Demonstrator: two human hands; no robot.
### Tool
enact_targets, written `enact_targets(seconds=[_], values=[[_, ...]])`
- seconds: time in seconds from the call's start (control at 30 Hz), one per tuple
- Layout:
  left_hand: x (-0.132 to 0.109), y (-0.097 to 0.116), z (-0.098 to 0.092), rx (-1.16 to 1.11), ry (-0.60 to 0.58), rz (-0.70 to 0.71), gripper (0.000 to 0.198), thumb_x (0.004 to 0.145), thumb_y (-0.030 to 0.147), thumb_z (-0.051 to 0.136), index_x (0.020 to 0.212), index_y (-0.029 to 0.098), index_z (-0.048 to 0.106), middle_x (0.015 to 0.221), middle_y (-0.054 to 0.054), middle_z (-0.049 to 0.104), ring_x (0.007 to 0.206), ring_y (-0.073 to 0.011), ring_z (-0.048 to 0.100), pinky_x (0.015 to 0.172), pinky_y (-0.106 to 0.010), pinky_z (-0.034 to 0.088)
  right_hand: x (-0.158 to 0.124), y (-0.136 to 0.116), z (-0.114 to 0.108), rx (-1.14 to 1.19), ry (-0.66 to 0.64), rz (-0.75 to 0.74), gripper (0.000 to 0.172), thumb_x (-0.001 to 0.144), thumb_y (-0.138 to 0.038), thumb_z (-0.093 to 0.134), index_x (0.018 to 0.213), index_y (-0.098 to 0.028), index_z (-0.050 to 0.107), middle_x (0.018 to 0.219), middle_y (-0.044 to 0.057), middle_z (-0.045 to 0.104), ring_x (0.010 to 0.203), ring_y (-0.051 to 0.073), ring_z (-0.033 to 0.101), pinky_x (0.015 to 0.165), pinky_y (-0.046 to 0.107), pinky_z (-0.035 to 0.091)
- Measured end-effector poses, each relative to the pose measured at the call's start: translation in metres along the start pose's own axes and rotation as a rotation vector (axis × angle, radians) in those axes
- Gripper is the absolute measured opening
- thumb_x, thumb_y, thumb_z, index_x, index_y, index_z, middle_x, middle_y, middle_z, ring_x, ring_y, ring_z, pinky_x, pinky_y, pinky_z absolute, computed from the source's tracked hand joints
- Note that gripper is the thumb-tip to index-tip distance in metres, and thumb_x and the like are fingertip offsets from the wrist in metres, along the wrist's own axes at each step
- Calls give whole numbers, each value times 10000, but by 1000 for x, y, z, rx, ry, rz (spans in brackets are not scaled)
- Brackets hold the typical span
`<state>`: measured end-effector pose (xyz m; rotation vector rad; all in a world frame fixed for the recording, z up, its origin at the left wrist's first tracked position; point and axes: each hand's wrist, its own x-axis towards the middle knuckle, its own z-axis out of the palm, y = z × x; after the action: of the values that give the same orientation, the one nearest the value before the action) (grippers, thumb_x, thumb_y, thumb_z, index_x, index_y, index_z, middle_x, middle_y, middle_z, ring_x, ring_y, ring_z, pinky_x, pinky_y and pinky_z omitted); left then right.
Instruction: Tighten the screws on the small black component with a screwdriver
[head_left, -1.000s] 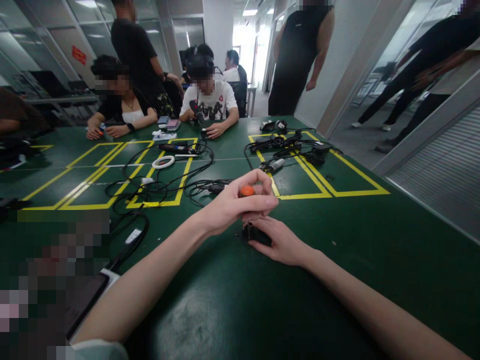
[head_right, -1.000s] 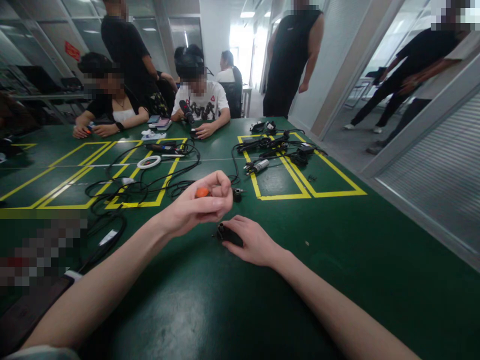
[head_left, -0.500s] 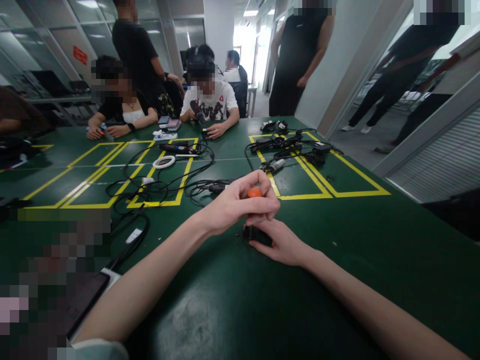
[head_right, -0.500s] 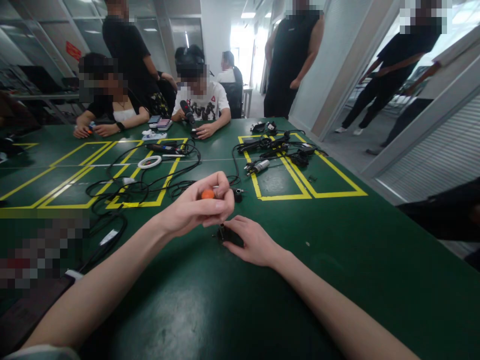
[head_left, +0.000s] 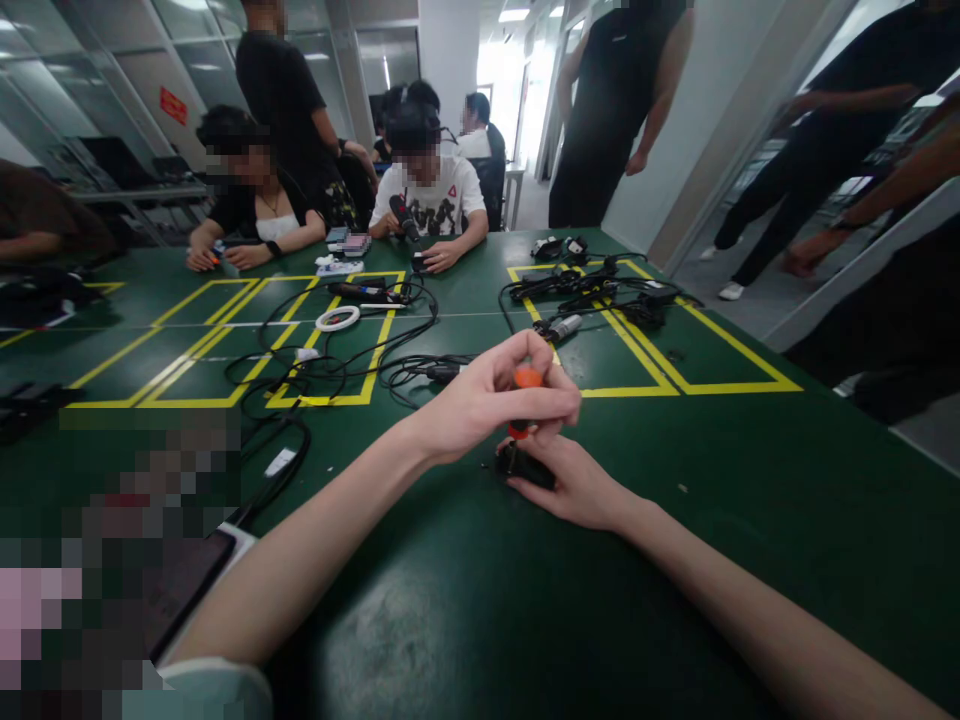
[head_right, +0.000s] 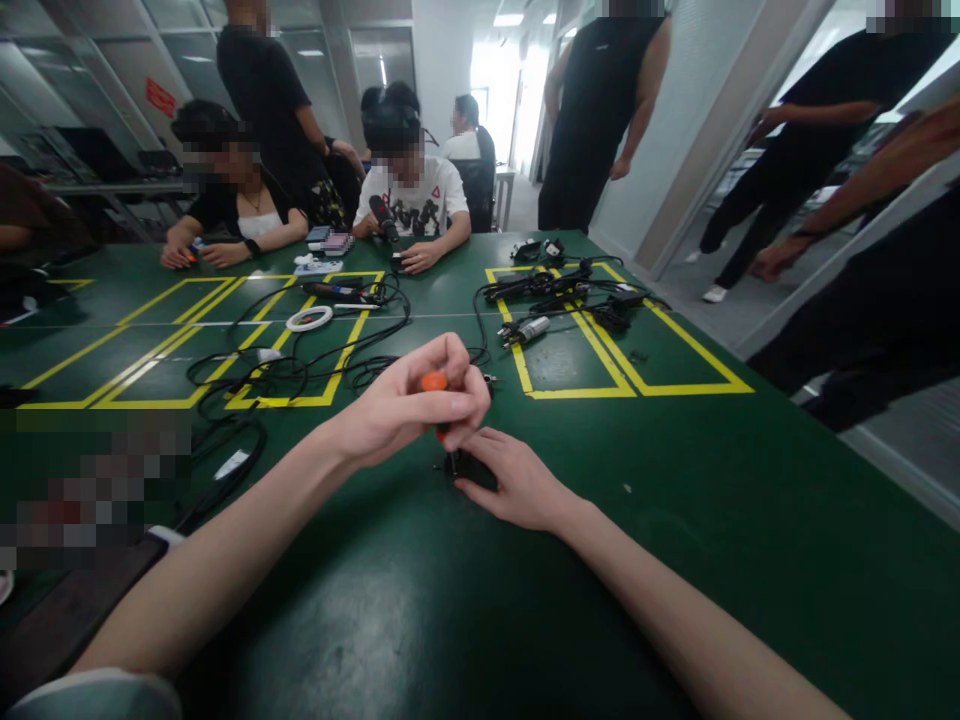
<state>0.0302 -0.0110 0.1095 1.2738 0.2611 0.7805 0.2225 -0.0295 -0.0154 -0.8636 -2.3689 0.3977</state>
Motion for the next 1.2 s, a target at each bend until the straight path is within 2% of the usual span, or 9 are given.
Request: enact_targets(seconds=[0.13, 0.3, 0.47, 0.57, 0.63, 0.8, 0.93, 1.1, 1.2], values=[[1, 1, 1, 8, 1, -28, 357, 843, 399, 783, 953, 202, 507, 682, 47, 615, 556, -77, 453, 538, -223, 309, 0, 0, -1, 9, -7, 1, 215, 951, -245, 664, 1155, -179, 653, 1077, 125, 774, 996, 264, 738, 904, 420, 631], [3, 1, 0, -9, -35, -22, 331, 882, 455, 670, 867, 124, 656, 749, -30, 637, 671, -111, 524, 644, -258, 416, 1, -2, -2, 11, -5, 2, 200, 964, -244, 645, 1147, -165, 660, 1070, 140, 769, 1006, 272, 733, 901, 432, 631], [1, 0, 2, 10, -19, -39, 421, 775, 400, 874, 803, 176, 519, 773, 18, 626, 684, -100, 577, 649, -248, 441, 0, -1, -2, 19, -4, -2, 219, 960, -246, 638, 1170, -182, 650, 1087, 135, 769, 1000, 274, 733, 899, 438, 631], [1, 1, 3, -8, 11, -34, 507, 748, 361, 904, 804, 204, 425, 718, 70, 570, 543, -47, 448, 549, -225, 347, 1, -1, -2, 21, -9, 5, 195, 951, -243, 647, 1137, -188, 653, 1040, 124, 770, 968, 276, 735, 867, 433, 635], [1, 1, 2, 0, 19, -23, 435, 778, 369, 873, 850, 200, 478, 690, 75, 545, 536, -50, 411, 534, -223, 307, 1, -1, -3, 19, -14, 12, 193, 950, -244, 651, 1134, -187, 655, 1028, 123, 770, 961, 275, 734, 860, 432, 637], [3, 1, -1, -29, -36, 2, 327, 867, 456, 692, 891, 131, 662, 756, -25, 618, 706, -127, 540, 656, -263, 424, 1, 0, -2, 7, -18, 13, 215, 953, -254, 660, 1155, -181, 660, 1057, 131, 773, 1001, 279, 737, 911, 445, 629], [3, -1, 1, -45, -8, 0, 298, 843, 396, 775, 808, 140, 627, 853, -36, 639, 817, -138, 609, 755, -269, 476, -1, 1, -1, -3, -15, 13, 183, 961, -263, 650, 1124, -180, 664, 1054, 133, 777, 976, 279, 738, 883, 443, 631], [2, 0, 2, -48, -33, -33, 413, 803, 351, 861, 880, 200, 484, 780, 42, 621, 565, -61, 509, 577, -227, 371, 0, 0, -2, 18, -13, -2, 211, 956, -241, 640, 1160, -188, 648, 1060, 120, 776, 990, 271, 744, 881, 423, 635], [2, 2, 1, -23, -43, -36, 354, 843, 440, 778, 918, 184, 545, 684, 34, 604, 524, -69, 414, 535, -238, 310, 0, -1, -2, 20, -10, -4, 224, 950, -235, 643, 1170, -192, 648, 1076, 123, 778, 1014, 273, 743, 912, 433, 632]])
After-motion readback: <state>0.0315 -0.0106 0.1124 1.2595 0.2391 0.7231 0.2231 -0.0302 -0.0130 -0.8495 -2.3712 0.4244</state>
